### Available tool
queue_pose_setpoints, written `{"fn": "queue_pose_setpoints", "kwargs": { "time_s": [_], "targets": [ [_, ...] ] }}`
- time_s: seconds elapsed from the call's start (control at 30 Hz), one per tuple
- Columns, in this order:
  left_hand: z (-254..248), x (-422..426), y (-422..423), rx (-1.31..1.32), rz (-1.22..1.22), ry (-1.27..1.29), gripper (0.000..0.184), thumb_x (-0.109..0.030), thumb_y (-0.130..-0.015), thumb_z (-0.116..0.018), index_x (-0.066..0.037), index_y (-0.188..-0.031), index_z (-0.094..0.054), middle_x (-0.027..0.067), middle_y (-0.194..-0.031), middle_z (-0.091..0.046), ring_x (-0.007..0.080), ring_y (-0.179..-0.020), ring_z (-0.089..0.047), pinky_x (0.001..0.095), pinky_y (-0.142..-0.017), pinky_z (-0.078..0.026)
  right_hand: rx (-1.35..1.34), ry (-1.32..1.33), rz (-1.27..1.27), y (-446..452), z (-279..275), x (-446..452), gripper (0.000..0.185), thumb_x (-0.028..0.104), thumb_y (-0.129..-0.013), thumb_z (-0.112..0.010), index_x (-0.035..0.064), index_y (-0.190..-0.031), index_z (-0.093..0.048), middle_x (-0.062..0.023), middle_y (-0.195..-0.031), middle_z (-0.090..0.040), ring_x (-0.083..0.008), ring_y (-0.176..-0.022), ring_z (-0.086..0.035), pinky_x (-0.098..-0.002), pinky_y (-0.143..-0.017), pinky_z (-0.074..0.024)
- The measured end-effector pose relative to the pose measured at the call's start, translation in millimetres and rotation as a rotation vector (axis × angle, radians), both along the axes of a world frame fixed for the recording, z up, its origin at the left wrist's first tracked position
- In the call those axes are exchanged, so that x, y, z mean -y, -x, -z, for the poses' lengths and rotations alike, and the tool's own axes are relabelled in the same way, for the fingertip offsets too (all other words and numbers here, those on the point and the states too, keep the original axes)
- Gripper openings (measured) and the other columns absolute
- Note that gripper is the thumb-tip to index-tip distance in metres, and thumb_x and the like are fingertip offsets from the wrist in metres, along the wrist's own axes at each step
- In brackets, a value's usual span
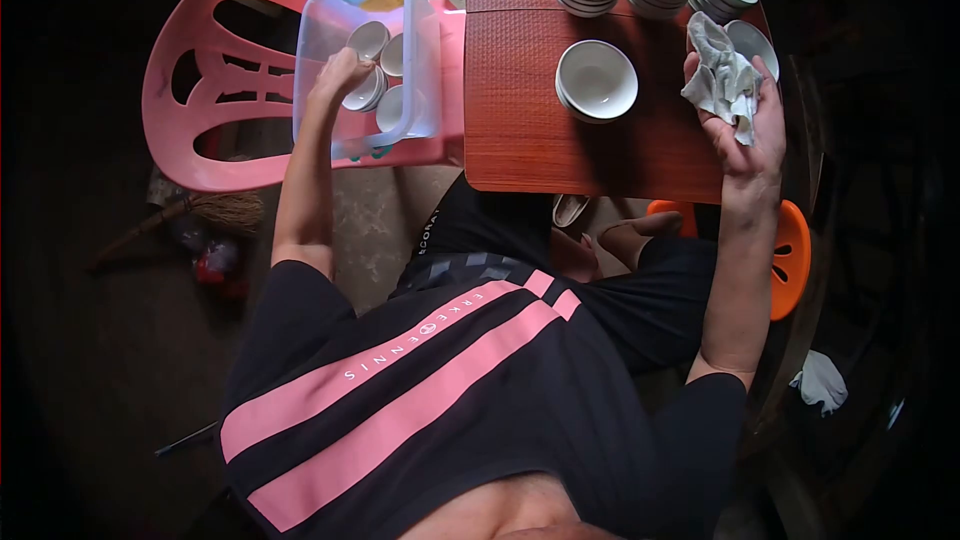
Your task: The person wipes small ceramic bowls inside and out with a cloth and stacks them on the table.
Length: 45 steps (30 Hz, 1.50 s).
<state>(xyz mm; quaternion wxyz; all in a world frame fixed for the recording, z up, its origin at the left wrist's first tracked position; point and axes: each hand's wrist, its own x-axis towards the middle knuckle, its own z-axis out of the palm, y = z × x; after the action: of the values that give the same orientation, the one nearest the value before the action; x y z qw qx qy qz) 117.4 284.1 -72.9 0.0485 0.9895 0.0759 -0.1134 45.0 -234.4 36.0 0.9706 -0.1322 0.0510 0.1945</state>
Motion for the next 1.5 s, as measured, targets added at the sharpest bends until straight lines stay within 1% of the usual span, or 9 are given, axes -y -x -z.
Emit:
{"fn": "queue_pose_setpoints", "kwargs": {
  "time_s": [0.57, 0.73, 0.93, 1.07, 1.13, 1.23, 1.3, 1.4, 1.5],
  "targets": [
    [1, -21, 15, 0.092, -0.099, 0.232, 0.023, -0.016, -0.071, -0.055, 0.005, -0.075, -0.064, 0.0081, -0.057, -0.055, 0.0145, -0.054, -0.054, 0.0320, -0.050, -0.042, -0.204, 0.025, 0.056, 3, 3, -31, 0.032, 0.026, -0.091, -0.048, 0.0006, -0.111, -0.053, -0.0181, -0.105, -0.058, -0.0294, -0.089, -0.056, -0.0398, -0.078, -0.0518],
    [-104, 32, 58, 0.384, -0.122, 1.048, 0.025, -0.012, -0.085, -0.057, 0.006, -0.101, -0.063, 0.0002, -0.080, -0.060, 0.0058, -0.067, -0.050, 0.0205, -0.061, -0.040, -0.157, 0.008, 0.039, 2, 15, -35, 0.033, 0.027, -0.090, -0.053, 0.0007, -0.109, -0.056, -0.0155, -0.097, -0.061, -0.0280, -0.081, -0.059, -0.0396, -0.076, -0.0519],
    [-125, 159, 91, 0.066, 0.032, 2.133, 0.038, -0.004, -0.081, -0.054, 0.007, -0.117, -0.050, 0.0180, -0.109, -0.060, 0.0255, -0.100, -0.060, 0.0386, -0.092, -0.046, -0.080, 0.098, 0.083, 6, 0, -43, 0.031, 0.025, -0.089, -0.057, 0.0026, -0.109, -0.056, -0.0149, -0.094, -0.063, -0.0228, -0.064, -0.062, -0.0324, -0.058, -0.0560],
    [-124, 251, 104, -0.020, 0.125, 2.173, 0.037, -0.005, -0.087, -0.053, 0.008, -0.121, -0.047, 0.0171, -0.113, -0.058, 0.0241, -0.102, -0.059, 0.0371, -0.092, -0.046, 0.183, 0.631, 0.386, 26, -20, -58, 0.036, 0.033, -0.092, -0.050, 0.0032, -0.110, -0.058, -0.0100, -0.093, -0.064, -0.0112, -0.069, -0.057, -0.0240, -0.059, -0.0489],
    [-117, 274, 104, -0.099, 0.166, 2.142, 0.037, -0.005, -0.088, -0.053, 0.008, -0.122, -0.046, 0.0156, -0.112, -0.058, 0.0212, -0.101, -0.058, 0.0344, -0.090, -0.046, 0.727, 1.114, 0.751, 35, -30, -71, 0.037, 0.033, -0.094, -0.047, 0.0009, -0.106, -0.061, -0.0085, -0.106, -0.060, -0.0096, -0.092, -0.053, -0.0281, -0.081, -0.0457],
    [-110, 296, 113, -0.153, 0.321, 2.211, 0.028, -0.003, -0.086, -0.053, 0.007, -0.112, -0.054, 0.0078, -0.099, -0.063, 0.0115, -0.087, -0.059, 0.0238, -0.078, -0.047, 1.319, 1.818, 0.808, 47, -26, -79, 0.028, 0.024, -0.087, -0.053, 0.0043, -0.104, -0.063, -0.0126, -0.112, -0.059, -0.0305, -0.110, -0.053, -0.0432, -0.097, -0.0371],
    [-95, 296, 113, -0.093, 0.445, 1.923, 0.023, -0.004, -0.087, -0.054, 0.005, -0.107, -0.059, 0.0054, -0.093, -0.064, 0.0074, -0.085, -0.057, 0.0217, -0.078, -0.046, 1.263, 2.009, 0.774, 52, -22, -76, 0.026, 0.018, -0.083, -0.056, 0.0038, -0.103, -0.063, -0.0109, -0.112, -0.059, -0.0292, -0.112, -0.051, -0.0456, -0.100, -0.0336],
    [-107, 301, 128, -0.170, 0.398, 1.786, 0.033, -0.002, -0.086, -0.059, 0.007, -0.117, -0.054, 0.0061, -0.101, -0.063, 0.0090, -0.093, -0.056, 0.0248, -0.084, -0.045, 1.191, 1.919, 0.689, 33, -12, -58, 0.031, 0.018, -0.084, -0.054, 0.0015, -0.109, -0.060, -0.0178, -0.107, -0.061, -0.0303, -0.094, -0.061, -0.0341, -0.085, -0.0468],
    [-98, 297, 132, -0.156, 0.411, 1.753, 0.034, 0.000, -0.083, -0.061, 0.008, -0.115, -0.054, 0.0091, -0.105, -0.062, 0.0133, -0.099, -0.057, 0.0276, -0.088, -0.044, 0.379, 1.155, -0.020, 20, -12, -37, 0.046, 0.033, -0.093, -0.044, -0.0088, -0.109, -0.056, -0.0170, -0.098, -0.064, -0.0207, -0.088, -0.062, -0.0282, -0.080, -0.0482]
  ]
}}
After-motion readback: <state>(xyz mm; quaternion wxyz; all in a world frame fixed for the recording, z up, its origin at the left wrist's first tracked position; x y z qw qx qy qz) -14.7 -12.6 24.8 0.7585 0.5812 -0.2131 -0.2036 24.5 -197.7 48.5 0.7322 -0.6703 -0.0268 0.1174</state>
